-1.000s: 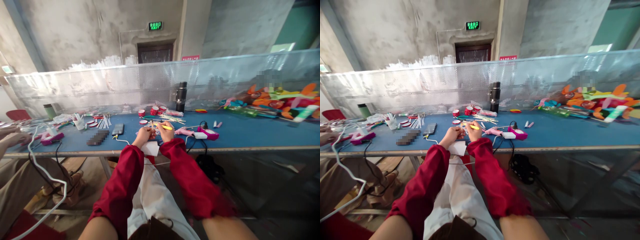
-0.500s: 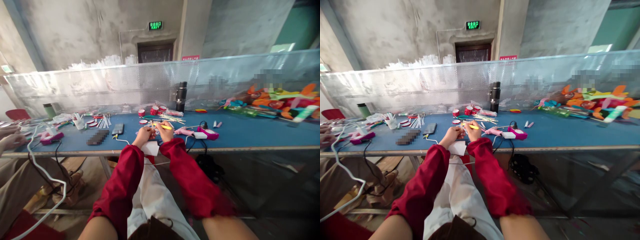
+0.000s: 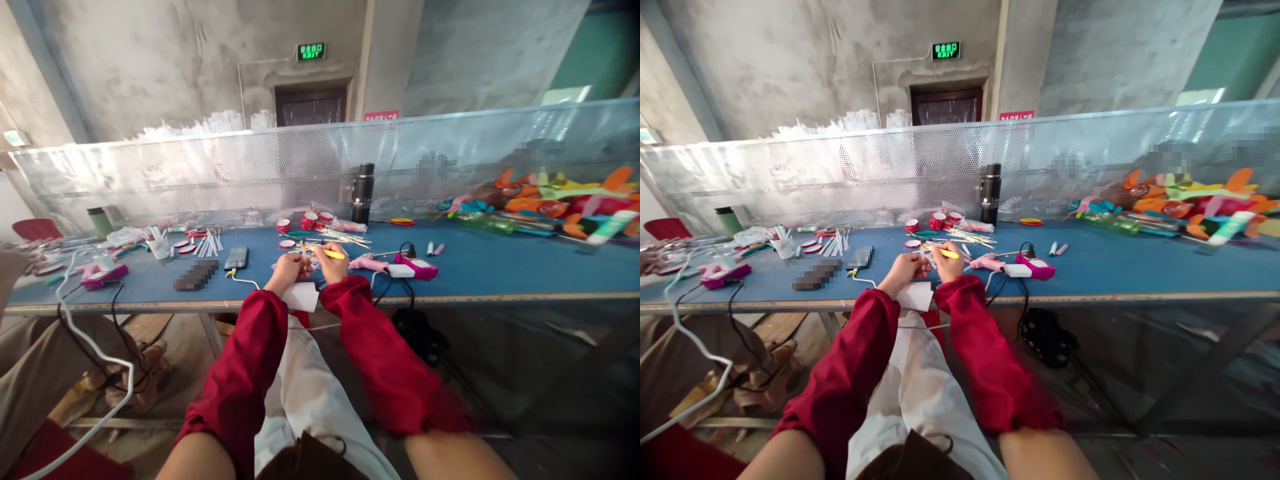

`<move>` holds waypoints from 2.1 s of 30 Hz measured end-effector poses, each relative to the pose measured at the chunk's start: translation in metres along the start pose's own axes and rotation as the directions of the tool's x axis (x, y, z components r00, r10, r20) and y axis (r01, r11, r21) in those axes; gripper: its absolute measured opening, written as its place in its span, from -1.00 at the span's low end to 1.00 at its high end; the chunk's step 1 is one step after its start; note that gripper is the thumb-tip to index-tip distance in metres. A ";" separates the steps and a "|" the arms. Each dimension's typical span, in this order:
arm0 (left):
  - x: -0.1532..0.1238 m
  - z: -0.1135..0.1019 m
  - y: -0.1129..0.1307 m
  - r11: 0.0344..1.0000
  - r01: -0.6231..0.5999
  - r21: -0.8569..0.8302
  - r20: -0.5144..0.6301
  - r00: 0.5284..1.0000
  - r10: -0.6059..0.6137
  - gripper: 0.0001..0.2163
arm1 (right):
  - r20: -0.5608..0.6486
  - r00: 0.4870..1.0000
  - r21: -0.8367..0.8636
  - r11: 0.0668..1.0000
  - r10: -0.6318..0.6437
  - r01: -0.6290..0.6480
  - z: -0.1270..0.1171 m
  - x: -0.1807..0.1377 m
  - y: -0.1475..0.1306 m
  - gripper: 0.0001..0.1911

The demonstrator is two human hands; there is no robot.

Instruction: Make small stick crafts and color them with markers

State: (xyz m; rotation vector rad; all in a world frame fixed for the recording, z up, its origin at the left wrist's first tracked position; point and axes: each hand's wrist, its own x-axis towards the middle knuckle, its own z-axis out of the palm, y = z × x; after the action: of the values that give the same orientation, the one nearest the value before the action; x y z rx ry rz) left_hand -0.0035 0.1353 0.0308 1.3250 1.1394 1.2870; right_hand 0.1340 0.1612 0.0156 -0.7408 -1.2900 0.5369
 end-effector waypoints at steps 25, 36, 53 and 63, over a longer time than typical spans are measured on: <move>-0.002 0.001 0.000 1.000 -0.012 0.012 -0.021 1.000 0.012 -0.80 | 0.022 1.000 -0.002 1.000 0.005 -0.004 -0.001 0.000 -0.003 -0.69; 0.000 0.000 -0.002 0.999 -0.030 0.032 -0.028 0.999 0.031 -0.82 | 0.003 1.000 -0.027 1.000 -0.007 0.007 -0.001 -0.001 -0.004 -0.66; 0.001 0.000 -0.003 0.999 -0.033 0.034 -0.041 0.999 0.035 -0.80 | 0.035 0.999 -0.036 0.999 -0.033 0.034 -0.002 -0.002 -0.006 -0.71; 0.002 0.000 -0.004 0.999 -0.042 0.030 -0.038 0.998 0.043 -0.82 | 0.000 1.000 -0.088 0.996 -0.029 0.029 -0.002 -0.001 -0.002 -0.68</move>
State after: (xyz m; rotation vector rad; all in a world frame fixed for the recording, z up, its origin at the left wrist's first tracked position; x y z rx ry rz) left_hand -0.0039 0.1381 0.0273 1.3577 1.1657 1.3363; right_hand 0.1354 0.1592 0.0162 -0.7944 -1.3283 0.4586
